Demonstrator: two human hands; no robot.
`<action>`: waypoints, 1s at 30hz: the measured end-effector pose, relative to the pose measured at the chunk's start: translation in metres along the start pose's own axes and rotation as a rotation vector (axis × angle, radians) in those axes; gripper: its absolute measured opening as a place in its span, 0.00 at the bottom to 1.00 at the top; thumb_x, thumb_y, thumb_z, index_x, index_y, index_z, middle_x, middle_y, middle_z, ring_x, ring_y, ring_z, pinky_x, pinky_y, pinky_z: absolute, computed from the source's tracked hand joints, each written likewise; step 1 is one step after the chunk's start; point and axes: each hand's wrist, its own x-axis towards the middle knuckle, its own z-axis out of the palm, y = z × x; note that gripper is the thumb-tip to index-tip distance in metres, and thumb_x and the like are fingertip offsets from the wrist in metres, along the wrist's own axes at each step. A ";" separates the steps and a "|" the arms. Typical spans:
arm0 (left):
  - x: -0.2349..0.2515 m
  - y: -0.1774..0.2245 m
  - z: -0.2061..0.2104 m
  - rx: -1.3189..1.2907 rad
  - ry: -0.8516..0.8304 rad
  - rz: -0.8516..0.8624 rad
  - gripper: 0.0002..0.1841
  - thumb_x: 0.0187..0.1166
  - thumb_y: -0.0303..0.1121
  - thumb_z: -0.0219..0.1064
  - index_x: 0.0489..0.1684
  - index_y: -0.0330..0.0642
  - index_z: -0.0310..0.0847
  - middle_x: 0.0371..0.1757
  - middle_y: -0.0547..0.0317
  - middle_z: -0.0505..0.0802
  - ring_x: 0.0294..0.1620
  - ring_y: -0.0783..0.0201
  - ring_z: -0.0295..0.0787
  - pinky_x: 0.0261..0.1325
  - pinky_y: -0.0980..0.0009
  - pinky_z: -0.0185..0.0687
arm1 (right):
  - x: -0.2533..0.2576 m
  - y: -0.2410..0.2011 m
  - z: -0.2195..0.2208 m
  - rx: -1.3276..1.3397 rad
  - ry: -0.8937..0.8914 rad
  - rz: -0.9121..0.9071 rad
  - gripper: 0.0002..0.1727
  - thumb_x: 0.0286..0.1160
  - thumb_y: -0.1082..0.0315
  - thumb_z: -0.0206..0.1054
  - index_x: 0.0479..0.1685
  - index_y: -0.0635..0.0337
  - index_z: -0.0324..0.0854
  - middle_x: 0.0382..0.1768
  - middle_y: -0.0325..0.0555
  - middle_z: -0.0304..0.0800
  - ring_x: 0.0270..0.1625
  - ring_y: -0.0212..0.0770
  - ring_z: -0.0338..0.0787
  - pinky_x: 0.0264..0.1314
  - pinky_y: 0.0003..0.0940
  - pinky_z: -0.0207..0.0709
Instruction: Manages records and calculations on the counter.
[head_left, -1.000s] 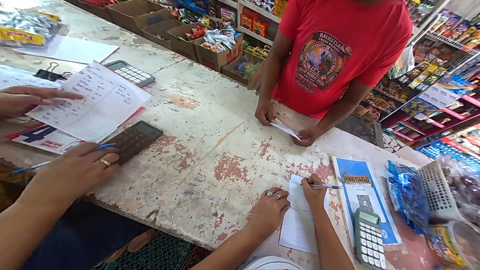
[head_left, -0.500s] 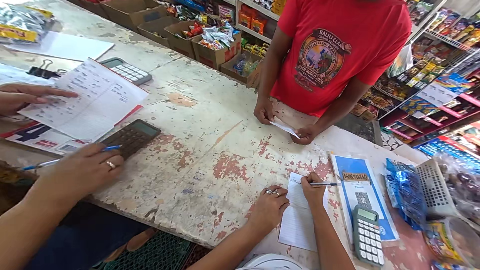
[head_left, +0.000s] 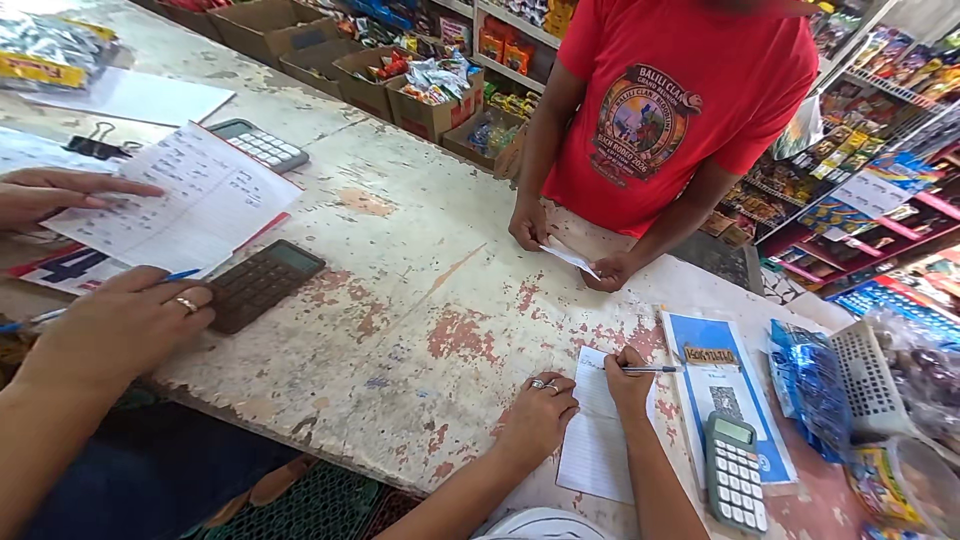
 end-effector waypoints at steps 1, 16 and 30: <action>0.000 0.000 0.000 0.002 -0.005 -0.002 0.06 0.76 0.34 0.72 0.37 0.47 0.96 0.60 0.62 0.95 0.71 0.55 0.86 0.72 0.51 0.79 | 0.000 0.000 0.000 -0.003 0.000 -0.001 0.20 0.55 0.76 0.69 0.09 0.48 0.62 0.10 0.29 0.62 0.13 0.26 0.63 0.16 0.23 0.58; 0.000 -0.002 0.000 -0.022 -0.013 -0.014 0.06 0.76 0.34 0.72 0.37 0.47 0.95 0.60 0.61 0.95 0.71 0.54 0.86 0.71 0.48 0.78 | 0.001 0.001 -0.001 0.013 0.018 -0.005 0.19 0.54 0.77 0.69 0.10 0.49 0.62 0.10 0.30 0.63 0.13 0.26 0.64 0.16 0.24 0.58; 0.002 0.000 -0.001 -0.003 0.015 0.011 0.05 0.74 0.33 0.73 0.35 0.47 0.96 0.59 0.62 0.96 0.70 0.54 0.87 0.70 0.51 0.80 | 0.020 0.005 -0.052 0.174 -0.071 0.338 0.18 0.70 0.70 0.76 0.18 0.56 0.71 0.12 0.39 0.75 0.13 0.33 0.77 0.15 0.28 0.73</action>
